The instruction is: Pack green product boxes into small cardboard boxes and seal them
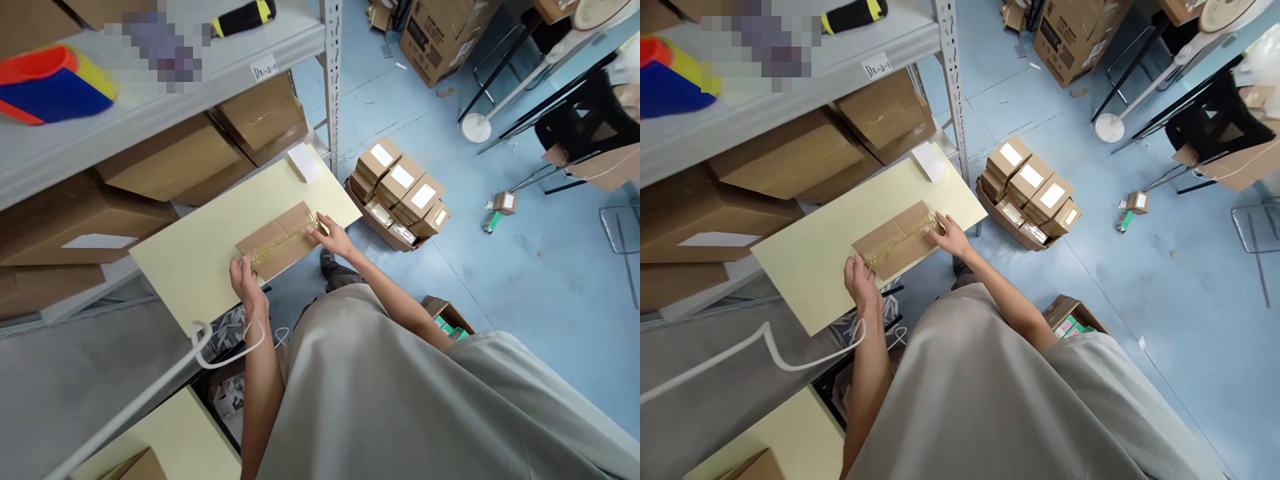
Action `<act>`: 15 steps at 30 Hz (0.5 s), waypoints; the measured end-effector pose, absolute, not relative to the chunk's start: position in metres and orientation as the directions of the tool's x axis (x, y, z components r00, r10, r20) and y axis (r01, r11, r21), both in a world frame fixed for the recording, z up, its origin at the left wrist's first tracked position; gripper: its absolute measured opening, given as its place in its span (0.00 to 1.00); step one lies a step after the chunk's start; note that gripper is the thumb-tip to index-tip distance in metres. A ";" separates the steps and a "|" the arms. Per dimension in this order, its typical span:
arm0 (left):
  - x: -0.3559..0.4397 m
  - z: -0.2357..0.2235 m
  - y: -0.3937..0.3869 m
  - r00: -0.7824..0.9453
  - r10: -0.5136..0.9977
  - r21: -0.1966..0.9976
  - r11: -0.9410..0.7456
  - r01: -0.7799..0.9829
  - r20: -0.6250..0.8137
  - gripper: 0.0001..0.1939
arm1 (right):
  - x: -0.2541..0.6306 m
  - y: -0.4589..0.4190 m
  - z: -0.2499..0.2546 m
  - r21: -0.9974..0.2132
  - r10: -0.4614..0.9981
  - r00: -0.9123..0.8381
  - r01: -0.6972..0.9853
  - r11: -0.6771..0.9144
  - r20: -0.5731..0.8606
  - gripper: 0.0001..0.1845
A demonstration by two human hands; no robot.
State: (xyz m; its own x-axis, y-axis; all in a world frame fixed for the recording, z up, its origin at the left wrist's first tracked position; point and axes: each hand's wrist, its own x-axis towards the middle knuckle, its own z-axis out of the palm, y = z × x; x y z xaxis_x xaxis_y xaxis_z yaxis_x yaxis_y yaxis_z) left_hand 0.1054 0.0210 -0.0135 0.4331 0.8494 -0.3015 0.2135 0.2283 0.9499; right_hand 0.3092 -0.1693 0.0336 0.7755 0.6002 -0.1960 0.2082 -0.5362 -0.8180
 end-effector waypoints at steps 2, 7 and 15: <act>0.107 -0.013 -0.007 0.444 0.831 0.939 0.253 0.234 -0.334 0.37 | 0.297 -0.199 0.037 -0.803 0.565 0.792 0.172 -0.571 -0.232 0.47; 0.113 -0.012 -0.077 0.468 0.804 0.919 0.232 0.319 -0.365 0.24 | 0.264 -0.277 0.029 -0.795 0.502 0.801 0.053 -0.604 -0.327 0.35; 0.152 0.017 -0.156 0.709 0.557 0.899 0.205 0.387 -0.433 0.19 | 0.271 -0.403 0.021 -0.832 0.193 0.911 -0.224 -0.507 -0.363 0.40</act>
